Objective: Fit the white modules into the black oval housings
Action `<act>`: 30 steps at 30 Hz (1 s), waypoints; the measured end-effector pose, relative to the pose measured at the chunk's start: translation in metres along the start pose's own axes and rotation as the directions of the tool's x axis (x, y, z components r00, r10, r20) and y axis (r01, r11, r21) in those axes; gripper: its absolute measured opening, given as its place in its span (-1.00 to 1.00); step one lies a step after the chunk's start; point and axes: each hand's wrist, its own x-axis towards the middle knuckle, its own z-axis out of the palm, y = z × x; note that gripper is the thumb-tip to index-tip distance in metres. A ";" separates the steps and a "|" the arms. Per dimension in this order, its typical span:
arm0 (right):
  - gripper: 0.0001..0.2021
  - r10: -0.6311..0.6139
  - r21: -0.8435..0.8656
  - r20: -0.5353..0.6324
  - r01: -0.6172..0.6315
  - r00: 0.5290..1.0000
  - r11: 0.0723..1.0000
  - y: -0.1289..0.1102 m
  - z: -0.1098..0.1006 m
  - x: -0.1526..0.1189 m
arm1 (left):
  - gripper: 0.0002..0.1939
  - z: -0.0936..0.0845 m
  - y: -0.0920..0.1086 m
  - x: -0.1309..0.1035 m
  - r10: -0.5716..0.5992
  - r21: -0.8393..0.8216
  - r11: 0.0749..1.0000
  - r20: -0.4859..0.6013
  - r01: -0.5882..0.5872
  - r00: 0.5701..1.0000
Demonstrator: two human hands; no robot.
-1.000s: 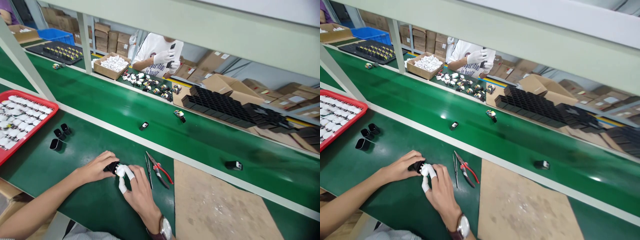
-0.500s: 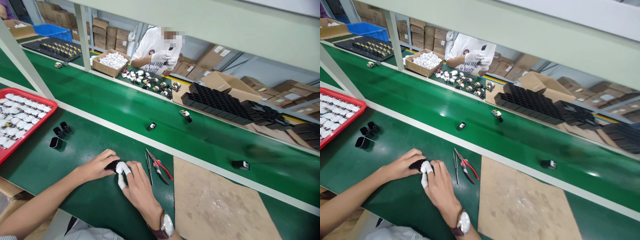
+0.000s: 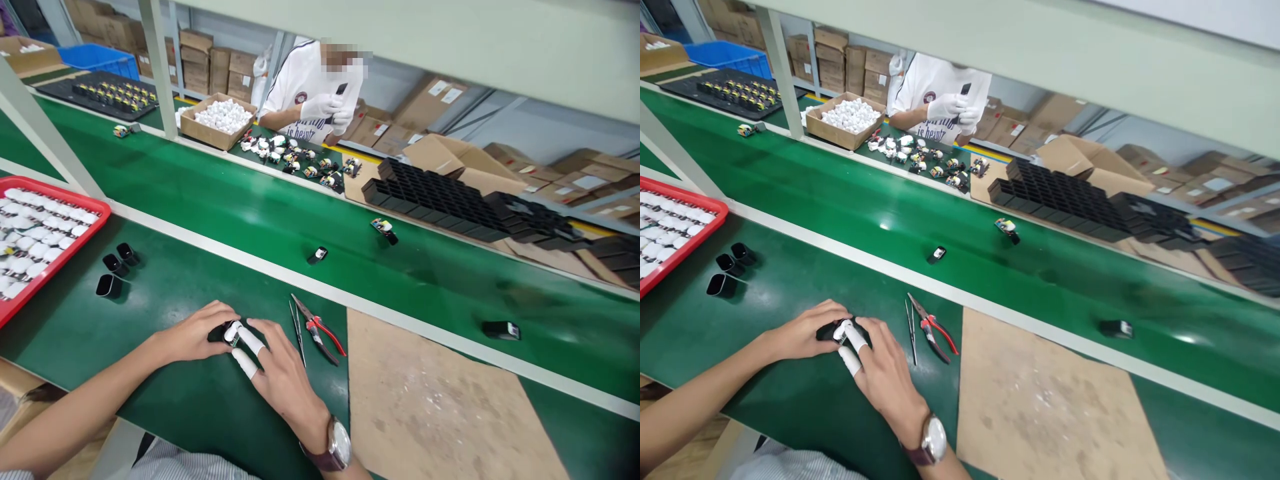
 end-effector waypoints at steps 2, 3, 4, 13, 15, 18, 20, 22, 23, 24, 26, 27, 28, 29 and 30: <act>-0.75 -0.030 0.001 0.001 0.030 1.000 1.000 0.001 0.003 -0.001 | -0.54 0.001 0.002 0.002 -0.002 -0.026 1.000 0.028 0.003 1.000; -0.80 -0.031 -0.005 0.004 0.032 0.999 0.999 0.001 0.005 -0.002 | -0.57 0.001 0.003 0.003 -0.005 -0.039 0.999 0.037 0.006 0.999; -0.84 -0.028 -0.013 0.009 0.028 1.000 1.000 0.002 0.008 -0.002 | -0.59 0.001 0.004 0.004 -0.006 -0.049 0.999 0.043 0.008 0.999; -0.74 -0.010 0.110 0.075 0.002 0.997 0.994 0.014 0.015 -0.009 | -0.46 0.001 0.004 0.002 0.013 -0.027 1.000 0.046 -0.011 0.999; -0.65 0.023 0.065 0.039 -0.025 0.999 0.998 0.022 0.008 -0.019 | -0.47 -0.001 0.004 -0.001 0.012 -0.002 1.000 0.028 -0.012 1.000; -0.57 0.178 -0.146 -0.101 -0.191 0.979 0.971 0.038 0.002 -0.039 | -0.50 -0.004 0.002 -0.005 -0.047 0.032 0.998 0.000 0.047 0.999; -0.58 0.256 -0.292 -0.159 -0.293 0.953 0.910 0.050 0.003 -0.052 | -0.50 -0.004 0.000 -0.007 -0.102 0.034 0.994 -0.019 0.103 0.995; -0.61 0.285 -0.376 -0.165 -0.328 0.944 0.867 0.060 0.008 -0.062 | -0.47 -0.001 -0.002 -0.007 -0.135 0.032 0.990 -0.023 0.136 0.991; -0.61 0.292 -0.390 -0.162 -0.333 0.943 0.858 0.063 0.011 -0.064 | -0.44 0.001 -0.002 -0.006 -0.142 0.036 0.989 -0.017 0.142 0.990; -0.59 0.295 -0.391 -0.156 -0.333 0.943 0.858 0.065 0.014 -0.065 | -0.39 0.004 -0.003 -0.006 -0.146 0.044 0.988 -0.007 0.146 0.989; -0.56 0.300 -0.357 -0.133 -0.328 0.945 0.875 0.063 0.015 -0.062 | -0.30 0.008 -0.003 -0.005 -0.153 0.060 0.987 0.016 0.152 0.988; -0.56 0.296 -0.317 -0.118 -0.319 0.948 0.893 0.060 0.014 -0.059 | -0.29 0.010 -0.003 -0.004 -0.158 0.063 0.986 0.028 0.156 0.987; -0.58 0.284 -0.262 -0.103 -0.301 0.953 0.917 0.054 0.012 -0.055 | -0.31 0.011 -0.003 -0.003 -0.163 0.062 0.985 0.042 0.160 0.986; -0.61 0.264 -0.200 -0.088 -0.276 0.961 0.940 0.048 0.009 -0.051 | -0.34 0.012 -0.002 -0.002 -0.168 0.058 0.985 0.053 0.165 0.984; -0.64 0.238 -0.144 -0.075 -0.247 0.968 0.958 0.040 0.005 -0.047 | -0.38 0.012 -0.002 -0.001 -0.171 0.053 0.984 0.060 0.168 0.983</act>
